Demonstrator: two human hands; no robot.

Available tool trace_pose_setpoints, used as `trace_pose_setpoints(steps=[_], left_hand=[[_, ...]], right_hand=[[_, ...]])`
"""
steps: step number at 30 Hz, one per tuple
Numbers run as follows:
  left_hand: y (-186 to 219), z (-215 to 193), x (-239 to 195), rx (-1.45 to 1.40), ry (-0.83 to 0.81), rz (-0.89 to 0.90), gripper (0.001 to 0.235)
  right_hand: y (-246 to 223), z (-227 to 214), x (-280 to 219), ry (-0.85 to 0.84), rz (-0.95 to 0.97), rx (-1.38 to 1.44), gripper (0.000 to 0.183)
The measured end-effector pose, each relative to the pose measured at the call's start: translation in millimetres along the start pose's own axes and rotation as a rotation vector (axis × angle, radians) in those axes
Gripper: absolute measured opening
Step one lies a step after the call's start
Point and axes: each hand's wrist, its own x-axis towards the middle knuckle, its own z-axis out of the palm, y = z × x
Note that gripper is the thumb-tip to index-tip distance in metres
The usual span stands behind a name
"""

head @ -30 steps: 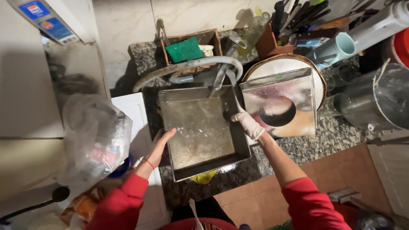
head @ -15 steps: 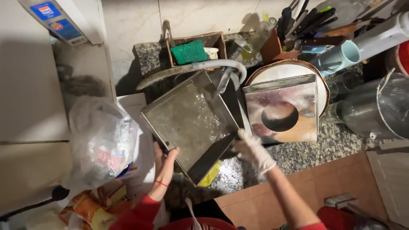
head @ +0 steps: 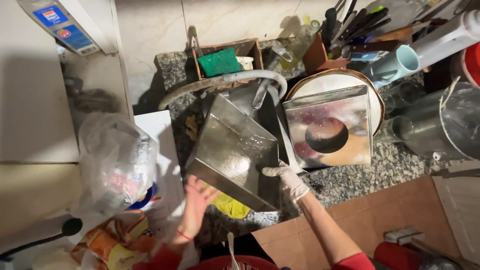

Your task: Wash various baking pans, pots, and utensils in a kitchen sink.

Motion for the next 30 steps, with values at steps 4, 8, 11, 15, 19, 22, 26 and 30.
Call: trace_pose_setpoints(steps=[4, 8, 11, 15, 19, 22, 26, 30], left_hand=[[93.6, 26.5, 22.5, -0.036, 0.018, -0.100, 0.112], [122.4, 44.5, 44.5, 0.339, -0.101, -0.247, 0.107], [123.9, 55.2, 53.8, 0.479, 0.008, -0.340, 0.112], [91.2, 39.7, 55.0, 0.596, 0.168, -0.182, 0.115], [65.1, 44.0, 29.9, 0.583, 0.273, -0.133, 0.121], [53.0, 52.0, 12.5, 0.505, 0.294, 0.029, 0.110], [43.0, 73.0, -9.7, 0.358, 0.286, 0.118, 0.082], [34.8, 88.3, -17.3, 0.274, 0.176, 0.218, 0.075]], right_hand=[[-27.8, -17.9, 19.2, -0.044, 0.034, -0.054, 0.050], [-47.0, -28.9, 56.9, -0.106, -0.006, -0.363, 0.064], [-85.1, -10.7, 67.4, -0.235, -0.023, -0.239, 0.052], [-100.6, -15.8, 95.6, -0.268, -0.130, -0.389, 0.038], [-129.6, 4.4, 52.0, -0.184, -0.175, -0.415, 0.041], [-140.4, 20.3, -4.5, -0.005, -0.274, -0.736, 0.067], [-91.9, 58.0, -57.7, 0.111, 0.014, -0.221, 0.070], [-33.2, 89.2, -51.5, -0.009, 0.004, 0.194, 0.045]])
